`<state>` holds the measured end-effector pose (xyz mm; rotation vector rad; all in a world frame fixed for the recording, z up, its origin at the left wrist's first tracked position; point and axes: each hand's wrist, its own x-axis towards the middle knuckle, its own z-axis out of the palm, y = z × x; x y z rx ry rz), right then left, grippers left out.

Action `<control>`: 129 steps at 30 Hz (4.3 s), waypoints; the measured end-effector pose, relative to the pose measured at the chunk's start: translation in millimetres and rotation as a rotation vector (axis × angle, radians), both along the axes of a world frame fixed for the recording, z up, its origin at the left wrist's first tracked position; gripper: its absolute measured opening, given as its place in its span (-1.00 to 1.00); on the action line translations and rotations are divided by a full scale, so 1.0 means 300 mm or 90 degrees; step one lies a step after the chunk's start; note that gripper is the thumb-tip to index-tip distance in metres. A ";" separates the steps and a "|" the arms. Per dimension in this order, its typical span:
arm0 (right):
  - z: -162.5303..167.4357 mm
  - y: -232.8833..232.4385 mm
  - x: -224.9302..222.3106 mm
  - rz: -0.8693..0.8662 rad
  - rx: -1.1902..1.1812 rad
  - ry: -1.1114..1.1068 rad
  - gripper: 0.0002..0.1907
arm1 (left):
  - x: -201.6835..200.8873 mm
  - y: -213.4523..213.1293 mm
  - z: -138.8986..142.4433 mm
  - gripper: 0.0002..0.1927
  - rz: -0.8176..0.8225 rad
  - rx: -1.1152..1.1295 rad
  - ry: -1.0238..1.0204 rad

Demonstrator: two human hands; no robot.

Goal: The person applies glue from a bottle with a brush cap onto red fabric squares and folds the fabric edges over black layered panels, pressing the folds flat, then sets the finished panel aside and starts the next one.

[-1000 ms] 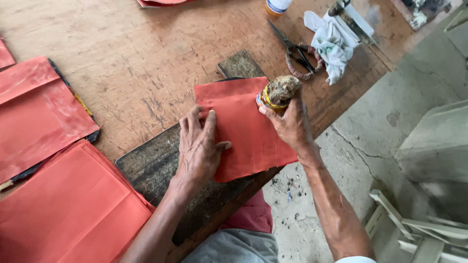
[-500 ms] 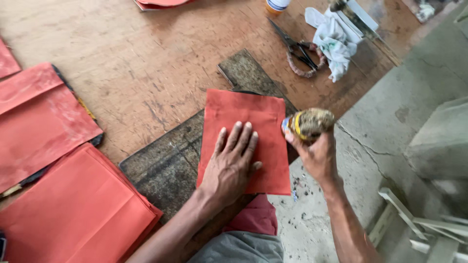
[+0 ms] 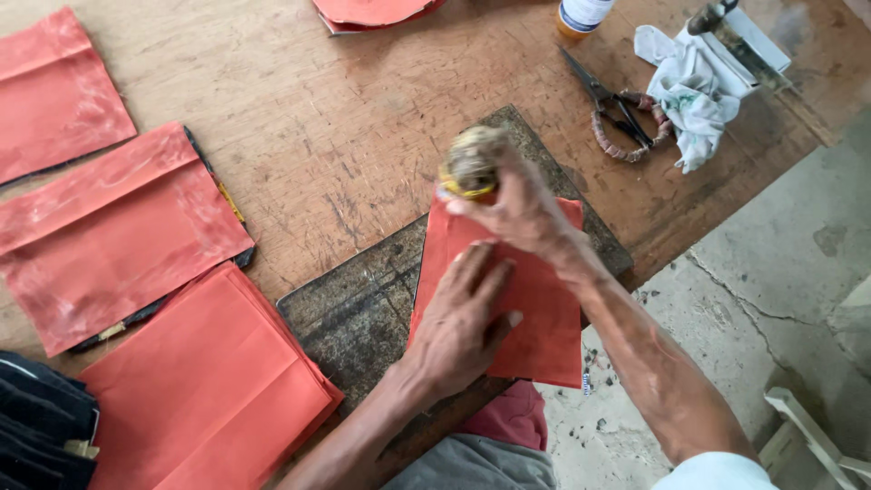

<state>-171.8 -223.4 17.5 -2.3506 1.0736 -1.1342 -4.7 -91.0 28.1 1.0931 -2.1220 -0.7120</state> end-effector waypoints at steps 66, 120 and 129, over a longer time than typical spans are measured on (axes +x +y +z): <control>-0.299 0.219 -0.290 -0.260 0.152 -0.239 -0.06 | 0.358 -1.260 -0.021 -0.51 0.438 0.035 0.620; 0.069 0.482 0.096 -0.278 0.070 -0.078 -0.47 | 0.778 0.137 0.054 -0.59 0.411 -0.161 -0.030; 0.145 0.130 0.715 0.086 0.344 -0.029 -0.36 | 0.821 0.119 -0.040 -0.53 0.469 -0.149 -0.028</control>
